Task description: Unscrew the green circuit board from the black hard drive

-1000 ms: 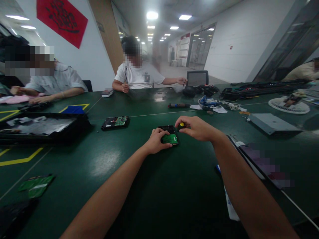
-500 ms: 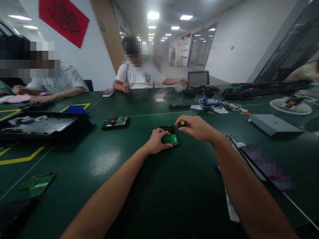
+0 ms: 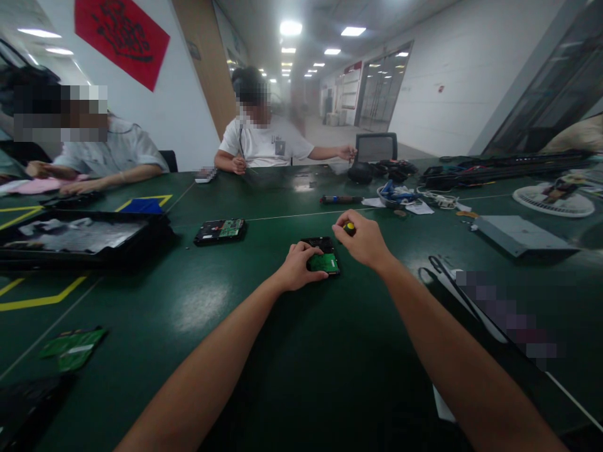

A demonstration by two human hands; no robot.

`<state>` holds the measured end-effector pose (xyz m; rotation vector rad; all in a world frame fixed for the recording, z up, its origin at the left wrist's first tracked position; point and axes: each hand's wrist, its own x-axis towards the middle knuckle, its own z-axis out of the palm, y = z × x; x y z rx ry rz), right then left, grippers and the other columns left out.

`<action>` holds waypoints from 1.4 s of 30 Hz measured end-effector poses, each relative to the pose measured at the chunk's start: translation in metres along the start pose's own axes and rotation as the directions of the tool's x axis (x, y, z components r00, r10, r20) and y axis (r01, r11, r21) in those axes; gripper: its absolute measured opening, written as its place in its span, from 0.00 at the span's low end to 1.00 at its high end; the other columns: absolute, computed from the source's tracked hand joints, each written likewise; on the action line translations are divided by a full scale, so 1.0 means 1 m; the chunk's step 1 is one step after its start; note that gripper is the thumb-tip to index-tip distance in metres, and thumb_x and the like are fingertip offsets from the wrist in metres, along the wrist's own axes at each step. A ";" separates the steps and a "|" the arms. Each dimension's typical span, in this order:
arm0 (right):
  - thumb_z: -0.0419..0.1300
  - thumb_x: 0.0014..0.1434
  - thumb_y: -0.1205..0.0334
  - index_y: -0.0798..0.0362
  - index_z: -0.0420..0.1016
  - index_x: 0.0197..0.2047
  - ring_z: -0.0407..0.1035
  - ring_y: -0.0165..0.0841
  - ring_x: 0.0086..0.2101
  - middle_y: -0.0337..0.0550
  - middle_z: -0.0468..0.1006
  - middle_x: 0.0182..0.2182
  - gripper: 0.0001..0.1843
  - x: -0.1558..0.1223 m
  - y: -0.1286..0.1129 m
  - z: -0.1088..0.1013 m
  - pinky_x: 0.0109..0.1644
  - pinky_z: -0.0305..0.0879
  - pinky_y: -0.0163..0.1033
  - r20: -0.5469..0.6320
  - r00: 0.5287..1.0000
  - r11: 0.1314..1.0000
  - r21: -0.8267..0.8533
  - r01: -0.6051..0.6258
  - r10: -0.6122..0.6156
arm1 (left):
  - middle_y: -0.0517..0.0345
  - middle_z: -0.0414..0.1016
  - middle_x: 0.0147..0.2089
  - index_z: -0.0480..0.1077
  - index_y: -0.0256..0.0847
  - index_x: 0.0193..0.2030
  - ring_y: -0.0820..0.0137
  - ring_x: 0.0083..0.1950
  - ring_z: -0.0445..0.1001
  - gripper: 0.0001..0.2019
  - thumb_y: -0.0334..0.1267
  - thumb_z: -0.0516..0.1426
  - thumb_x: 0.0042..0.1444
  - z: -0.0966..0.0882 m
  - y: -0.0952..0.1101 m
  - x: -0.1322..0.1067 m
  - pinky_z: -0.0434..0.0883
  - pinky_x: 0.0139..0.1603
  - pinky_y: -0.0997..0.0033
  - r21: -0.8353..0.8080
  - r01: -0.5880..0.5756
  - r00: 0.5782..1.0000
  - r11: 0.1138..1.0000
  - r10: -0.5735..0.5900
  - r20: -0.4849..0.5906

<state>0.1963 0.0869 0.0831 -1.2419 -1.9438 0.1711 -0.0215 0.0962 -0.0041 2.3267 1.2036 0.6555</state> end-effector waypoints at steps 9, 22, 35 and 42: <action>0.46 0.70 0.46 0.49 0.76 0.45 0.68 0.30 0.25 0.44 0.81 0.41 0.22 0.002 0.007 -0.005 0.27 0.63 0.38 0.184 0.964 0.901 0.357 -0.247 0.192 | 0.49 0.64 0.55 0.70 0.50 0.61 0.52 0.58 0.62 0.34 0.57 0.67 0.48 0.000 0.000 0.000 0.66 0.61 0.47 0.014 -0.013 1.000 1.000 0.013 -0.005; 0.55 0.65 0.42 0.50 0.74 0.40 0.65 0.25 0.21 0.44 0.82 0.41 0.19 0.003 0.012 0.004 0.21 0.58 0.34 0.132 0.965 0.836 0.483 -0.261 0.225 | 0.49 0.63 0.55 0.69 0.51 0.62 0.51 0.58 0.62 0.34 0.57 0.67 0.49 0.000 0.001 -0.001 0.66 0.61 0.47 0.027 -0.012 1.000 1.000 0.012 -0.005; 0.61 0.62 0.47 0.51 0.73 0.39 0.67 0.26 0.24 0.41 0.79 0.34 0.15 0.004 0.013 0.003 0.21 0.58 0.31 0.130 0.962 0.812 0.517 -0.273 0.240 | 0.48 0.63 0.55 0.70 0.49 0.62 0.51 0.58 0.62 0.34 0.58 0.67 0.49 0.002 -0.001 -0.001 0.66 0.60 0.48 0.028 -0.018 1.000 0.999 0.018 -0.014; 0.57 0.65 0.48 0.51 0.72 0.44 0.70 0.25 0.20 0.43 0.79 0.38 0.15 0.004 0.010 0.008 0.19 0.61 0.31 0.179 0.954 0.708 0.640 -0.297 0.239 | 0.48 0.64 0.54 0.70 0.48 0.61 0.52 0.57 0.62 0.34 0.57 0.67 0.49 0.002 0.000 -0.001 0.66 0.60 0.49 0.036 -0.026 0.999 0.999 0.027 -0.030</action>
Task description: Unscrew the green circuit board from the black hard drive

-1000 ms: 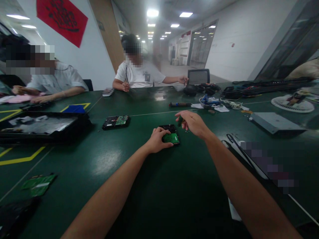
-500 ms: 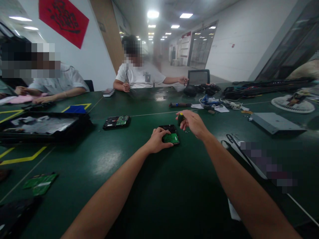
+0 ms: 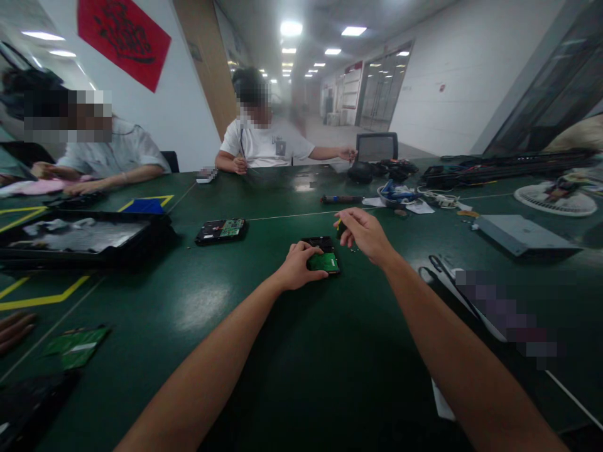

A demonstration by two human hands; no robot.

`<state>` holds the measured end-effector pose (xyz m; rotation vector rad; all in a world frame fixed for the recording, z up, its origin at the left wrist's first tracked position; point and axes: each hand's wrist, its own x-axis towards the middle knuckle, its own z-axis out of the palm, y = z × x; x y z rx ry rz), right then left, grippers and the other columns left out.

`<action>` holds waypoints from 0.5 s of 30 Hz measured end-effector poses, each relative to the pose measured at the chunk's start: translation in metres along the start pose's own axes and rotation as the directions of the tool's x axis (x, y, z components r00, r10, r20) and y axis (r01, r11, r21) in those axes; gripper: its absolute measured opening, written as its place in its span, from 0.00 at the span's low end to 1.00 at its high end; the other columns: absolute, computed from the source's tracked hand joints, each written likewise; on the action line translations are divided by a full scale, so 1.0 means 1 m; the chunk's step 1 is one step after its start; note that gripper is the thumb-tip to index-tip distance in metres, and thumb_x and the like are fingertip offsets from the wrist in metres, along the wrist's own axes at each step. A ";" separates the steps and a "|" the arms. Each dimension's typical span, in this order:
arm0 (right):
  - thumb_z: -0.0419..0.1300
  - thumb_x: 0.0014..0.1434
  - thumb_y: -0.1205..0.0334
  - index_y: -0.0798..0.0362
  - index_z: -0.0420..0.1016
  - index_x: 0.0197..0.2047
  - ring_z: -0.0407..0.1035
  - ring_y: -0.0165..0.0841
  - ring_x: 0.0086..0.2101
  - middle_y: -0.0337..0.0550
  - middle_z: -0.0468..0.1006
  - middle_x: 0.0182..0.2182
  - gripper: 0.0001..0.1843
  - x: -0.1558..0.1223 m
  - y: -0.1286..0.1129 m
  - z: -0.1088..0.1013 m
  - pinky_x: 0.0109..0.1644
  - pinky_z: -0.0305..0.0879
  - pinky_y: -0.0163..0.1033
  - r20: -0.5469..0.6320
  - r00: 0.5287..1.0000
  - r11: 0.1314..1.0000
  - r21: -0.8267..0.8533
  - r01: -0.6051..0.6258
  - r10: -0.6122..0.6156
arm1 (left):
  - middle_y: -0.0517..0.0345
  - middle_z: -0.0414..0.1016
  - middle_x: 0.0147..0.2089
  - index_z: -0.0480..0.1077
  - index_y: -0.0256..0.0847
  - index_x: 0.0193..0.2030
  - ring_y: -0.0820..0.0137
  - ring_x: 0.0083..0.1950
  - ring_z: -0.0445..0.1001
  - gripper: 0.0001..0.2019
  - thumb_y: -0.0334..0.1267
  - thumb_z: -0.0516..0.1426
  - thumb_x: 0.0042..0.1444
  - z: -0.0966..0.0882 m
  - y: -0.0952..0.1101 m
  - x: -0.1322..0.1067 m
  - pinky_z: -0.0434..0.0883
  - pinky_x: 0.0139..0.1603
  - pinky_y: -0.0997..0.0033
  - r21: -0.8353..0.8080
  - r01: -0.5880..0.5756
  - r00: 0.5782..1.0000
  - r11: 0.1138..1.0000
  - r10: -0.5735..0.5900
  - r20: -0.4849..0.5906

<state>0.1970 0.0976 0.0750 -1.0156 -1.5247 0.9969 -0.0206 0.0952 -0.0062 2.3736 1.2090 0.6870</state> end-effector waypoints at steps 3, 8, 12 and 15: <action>0.53 0.67 0.50 0.51 0.75 0.46 0.73 0.26 0.23 0.43 0.78 0.38 0.16 0.000 0.001 -0.001 0.22 0.67 0.32 0.023 1.000 0.999 0.052 0.000 -0.001 | 0.48 0.64 0.54 0.70 0.48 0.62 0.52 0.57 0.62 0.34 0.57 0.67 0.49 -0.001 0.001 0.000 0.66 0.60 0.49 0.003 -0.002 1.000 1.000 0.002 0.002; 0.58 0.65 0.50 0.51 0.76 0.46 0.69 0.26 0.22 0.39 0.75 0.28 0.14 0.001 0.004 -0.004 0.20 0.63 0.30 -0.004 1.000 0.998 -0.053 0.018 -0.018 | 0.48 0.64 0.55 0.70 0.49 0.62 0.52 0.58 0.62 0.34 0.57 0.67 0.49 0.000 -0.001 0.001 0.65 0.61 0.48 -0.002 0.003 1.000 1.000 -0.003 0.011; 0.61 0.62 0.50 0.52 0.72 0.39 0.71 0.26 0.23 0.41 0.78 0.32 0.13 0.001 0.006 -0.002 0.19 0.60 0.29 -0.042 0.999 0.998 -0.062 0.010 -0.012 | 0.48 0.63 0.55 0.70 0.49 0.62 0.51 0.58 0.61 0.35 0.58 0.67 0.49 0.002 -0.004 0.001 0.66 0.60 0.48 -0.016 0.003 1.000 1.000 -0.002 0.013; 0.61 0.61 0.51 0.51 0.69 0.40 0.70 0.25 0.21 0.43 0.80 0.37 0.12 0.001 0.005 0.000 0.17 0.58 0.29 -0.045 0.999 1.000 -0.011 -0.013 0.013 | 0.49 0.64 0.54 0.70 0.50 0.61 0.52 0.58 0.62 0.34 0.59 0.67 0.49 0.003 -0.006 0.001 0.66 0.60 0.48 -0.016 0.003 1.000 1.000 -0.003 0.007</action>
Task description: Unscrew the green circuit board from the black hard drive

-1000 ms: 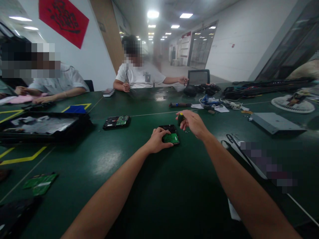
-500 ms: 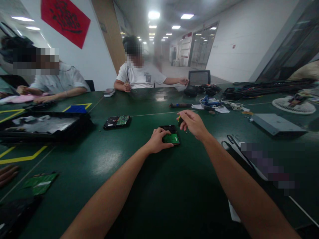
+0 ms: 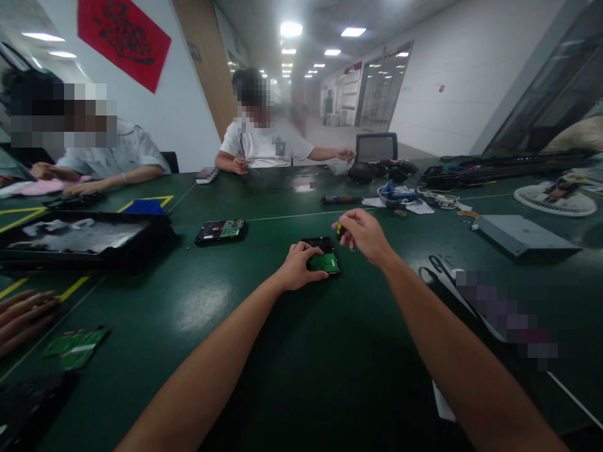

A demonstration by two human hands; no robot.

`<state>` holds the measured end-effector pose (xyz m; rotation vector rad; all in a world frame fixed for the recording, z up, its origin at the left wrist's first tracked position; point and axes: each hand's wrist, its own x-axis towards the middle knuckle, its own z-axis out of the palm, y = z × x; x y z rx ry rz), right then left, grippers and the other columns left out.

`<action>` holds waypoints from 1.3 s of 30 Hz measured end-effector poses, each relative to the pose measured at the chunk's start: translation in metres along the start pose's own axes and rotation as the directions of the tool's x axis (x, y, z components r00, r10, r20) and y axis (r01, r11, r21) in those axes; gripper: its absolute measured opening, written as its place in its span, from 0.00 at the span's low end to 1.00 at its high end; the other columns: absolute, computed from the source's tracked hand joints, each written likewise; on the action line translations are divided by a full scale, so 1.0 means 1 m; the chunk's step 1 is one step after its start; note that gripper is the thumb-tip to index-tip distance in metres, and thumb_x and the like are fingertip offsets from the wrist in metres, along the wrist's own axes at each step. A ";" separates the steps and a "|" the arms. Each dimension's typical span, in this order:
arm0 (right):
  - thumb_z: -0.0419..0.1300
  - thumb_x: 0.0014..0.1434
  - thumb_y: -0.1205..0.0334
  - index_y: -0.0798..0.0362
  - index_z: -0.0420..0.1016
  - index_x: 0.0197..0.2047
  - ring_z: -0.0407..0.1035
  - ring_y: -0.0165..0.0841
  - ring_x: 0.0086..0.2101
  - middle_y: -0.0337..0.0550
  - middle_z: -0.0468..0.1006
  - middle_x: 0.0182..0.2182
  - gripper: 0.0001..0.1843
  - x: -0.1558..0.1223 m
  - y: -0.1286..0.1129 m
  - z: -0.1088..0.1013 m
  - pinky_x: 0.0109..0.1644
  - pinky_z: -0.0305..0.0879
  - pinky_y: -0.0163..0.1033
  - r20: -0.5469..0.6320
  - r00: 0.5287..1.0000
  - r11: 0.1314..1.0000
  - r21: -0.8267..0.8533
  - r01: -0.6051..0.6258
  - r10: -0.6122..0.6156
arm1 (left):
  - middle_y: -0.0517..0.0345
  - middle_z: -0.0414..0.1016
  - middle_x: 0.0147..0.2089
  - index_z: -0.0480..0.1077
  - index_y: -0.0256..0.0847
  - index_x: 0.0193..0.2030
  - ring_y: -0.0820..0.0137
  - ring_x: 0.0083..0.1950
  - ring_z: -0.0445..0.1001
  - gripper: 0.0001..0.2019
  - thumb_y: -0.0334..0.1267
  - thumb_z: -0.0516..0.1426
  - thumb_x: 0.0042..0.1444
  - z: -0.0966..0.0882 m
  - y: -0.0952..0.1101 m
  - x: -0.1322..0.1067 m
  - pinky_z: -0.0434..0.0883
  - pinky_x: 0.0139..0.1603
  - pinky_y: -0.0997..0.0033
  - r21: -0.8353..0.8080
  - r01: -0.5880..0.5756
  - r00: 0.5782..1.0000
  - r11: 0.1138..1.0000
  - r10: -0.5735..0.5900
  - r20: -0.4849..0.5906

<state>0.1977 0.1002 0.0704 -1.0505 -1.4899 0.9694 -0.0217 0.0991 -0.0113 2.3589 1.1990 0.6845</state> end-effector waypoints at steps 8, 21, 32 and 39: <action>0.61 0.62 0.49 0.51 0.74 0.39 0.65 0.23 0.18 0.37 0.75 0.27 0.13 -0.001 -0.004 -0.004 0.16 0.53 0.30 0.023 0.999 0.996 -0.085 0.034 -0.032 | 0.49 0.64 0.55 0.70 0.49 0.62 0.52 0.58 0.62 0.34 0.58 0.66 0.49 -0.003 0.002 -0.001 0.66 0.61 0.48 -0.013 0.001 1.000 1.000 -0.001 0.015; 0.57 0.65 0.50 0.51 0.77 0.48 0.64 0.25 0.20 0.39 0.76 0.30 0.16 -0.001 -0.006 -0.003 0.18 0.56 0.31 0.047 0.999 0.999 -0.035 0.003 -0.002 | 0.49 0.64 0.54 0.70 0.50 0.61 0.52 0.58 0.62 0.34 0.58 0.67 0.49 -0.001 0.001 0.000 0.66 0.61 0.48 0.010 0.000 1.000 1.000 0.000 0.000; 0.58 0.64 0.47 0.50 0.73 0.45 0.64 0.23 0.19 0.42 0.79 0.38 0.15 -0.002 -0.006 -0.001 0.17 0.55 0.31 0.052 0.999 1.000 -0.001 0.015 -0.015 | 0.48 0.64 0.55 0.70 0.50 0.61 0.51 0.58 0.62 0.34 0.58 0.67 0.48 -0.002 0.001 0.000 0.66 0.60 0.47 -0.002 -0.005 1.000 1.000 0.005 0.002; 0.56 0.65 0.49 0.50 0.78 0.47 0.63 0.25 0.21 0.39 0.75 0.29 0.17 -0.001 -0.003 -0.004 0.20 0.55 0.31 0.075 0.997 1.000 -0.007 -0.001 0.001 | 0.49 0.64 0.55 0.70 0.51 0.61 0.51 0.58 0.62 0.34 0.58 0.67 0.48 -0.003 0.003 0.000 0.66 0.61 0.46 -0.006 0.017 1.000 1.000 -0.017 0.012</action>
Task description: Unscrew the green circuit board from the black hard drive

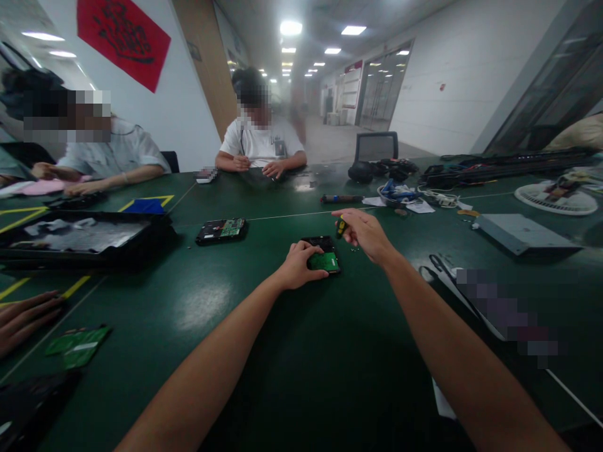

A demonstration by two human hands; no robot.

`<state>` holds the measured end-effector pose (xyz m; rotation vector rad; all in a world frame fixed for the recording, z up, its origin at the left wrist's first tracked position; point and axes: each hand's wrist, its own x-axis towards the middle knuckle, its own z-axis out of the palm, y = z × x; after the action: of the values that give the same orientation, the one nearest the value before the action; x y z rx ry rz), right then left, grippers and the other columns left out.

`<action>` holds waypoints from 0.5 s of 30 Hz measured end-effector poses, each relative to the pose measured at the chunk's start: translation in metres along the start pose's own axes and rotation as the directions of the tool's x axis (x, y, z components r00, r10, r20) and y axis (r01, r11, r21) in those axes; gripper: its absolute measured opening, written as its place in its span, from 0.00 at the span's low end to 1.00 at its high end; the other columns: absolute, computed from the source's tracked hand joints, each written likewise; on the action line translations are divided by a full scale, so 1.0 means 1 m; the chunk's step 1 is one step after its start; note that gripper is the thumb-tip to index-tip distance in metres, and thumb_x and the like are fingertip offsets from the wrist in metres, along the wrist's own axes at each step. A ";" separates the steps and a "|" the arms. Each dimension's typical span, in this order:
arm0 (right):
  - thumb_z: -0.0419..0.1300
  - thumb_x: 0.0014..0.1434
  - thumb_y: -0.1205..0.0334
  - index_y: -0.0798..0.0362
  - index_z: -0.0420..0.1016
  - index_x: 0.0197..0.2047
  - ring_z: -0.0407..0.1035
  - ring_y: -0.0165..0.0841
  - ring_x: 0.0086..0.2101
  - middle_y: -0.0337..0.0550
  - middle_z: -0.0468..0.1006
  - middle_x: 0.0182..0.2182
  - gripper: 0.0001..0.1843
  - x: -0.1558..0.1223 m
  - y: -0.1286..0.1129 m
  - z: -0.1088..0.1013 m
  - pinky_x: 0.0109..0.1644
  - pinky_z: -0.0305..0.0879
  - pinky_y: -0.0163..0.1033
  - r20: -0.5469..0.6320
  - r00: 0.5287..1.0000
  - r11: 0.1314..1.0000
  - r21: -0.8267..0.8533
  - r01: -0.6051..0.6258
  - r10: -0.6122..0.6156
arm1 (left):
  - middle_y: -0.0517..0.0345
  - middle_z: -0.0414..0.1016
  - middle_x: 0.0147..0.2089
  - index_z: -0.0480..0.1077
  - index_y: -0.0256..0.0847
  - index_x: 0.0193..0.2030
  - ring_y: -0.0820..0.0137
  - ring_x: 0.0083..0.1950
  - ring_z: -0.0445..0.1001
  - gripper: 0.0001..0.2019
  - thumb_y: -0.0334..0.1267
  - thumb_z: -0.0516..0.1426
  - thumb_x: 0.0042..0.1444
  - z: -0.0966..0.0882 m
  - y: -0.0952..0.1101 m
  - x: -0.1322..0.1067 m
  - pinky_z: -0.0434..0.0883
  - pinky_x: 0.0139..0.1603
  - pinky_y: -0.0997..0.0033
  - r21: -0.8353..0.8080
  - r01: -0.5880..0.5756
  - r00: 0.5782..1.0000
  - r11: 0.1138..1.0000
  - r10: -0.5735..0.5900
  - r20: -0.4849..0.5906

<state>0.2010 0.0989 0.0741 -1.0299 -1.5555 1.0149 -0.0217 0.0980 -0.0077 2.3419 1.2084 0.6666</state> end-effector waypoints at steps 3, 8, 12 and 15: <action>0.60 0.62 0.50 0.51 0.77 0.40 0.62 0.25 0.22 0.36 0.72 0.24 0.13 0.000 0.001 0.000 0.20 0.54 0.31 -0.051 0.999 0.999 -0.052 0.010 -0.012 | 0.49 0.64 0.55 0.70 0.51 0.61 0.51 0.58 0.62 0.34 0.57 0.68 0.48 0.001 0.000 0.000 0.65 0.61 0.47 -0.001 -0.011 1.000 1.000 0.011 -0.006; 0.60 0.62 0.53 0.51 0.72 0.41 0.62 0.23 0.20 0.41 0.80 0.36 0.10 0.000 -0.004 0.001 0.18 0.53 0.31 -0.060 0.998 1.000 -0.003 -0.020 0.020 | 0.49 0.64 0.55 0.70 0.50 0.61 0.52 0.58 0.62 0.34 0.57 0.68 0.48 0.002 -0.001 0.000 0.65 0.61 0.48 0.005 -0.015 1.000 1.000 0.015 -0.014; 0.58 0.63 0.52 0.48 0.75 0.49 0.61 0.22 0.19 0.40 0.79 0.38 0.15 -0.003 -0.008 0.001 0.18 0.51 0.31 0.018 1.000 1.000 -0.011 -0.014 0.014 | 0.49 0.64 0.55 0.70 0.50 0.61 0.51 0.58 0.62 0.34 0.57 0.67 0.48 0.001 0.001 0.000 0.66 0.60 0.47 -0.003 -0.005 1.000 1.000 0.005 -0.003; 0.59 0.63 0.49 0.49 0.78 0.44 0.60 0.22 0.20 0.40 0.77 0.35 0.14 -0.004 -0.008 -0.001 0.19 0.51 0.32 0.039 0.999 0.999 -0.052 0.010 -0.008 | 0.49 0.64 0.55 0.70 0.51 0.61 0.51 0.58 0.62 0.34 0.58 0.67 0.49 -0.001 0.002 -0.001 0.65 0.61 0.48 -0.006 -0.005 1.000 1.000 0.005 0.005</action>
<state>0.2013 0.0925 0.0806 -1.0433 -1.6247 0.9979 -0.0216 0.0965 -0.0064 2.3415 1.1974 0.6644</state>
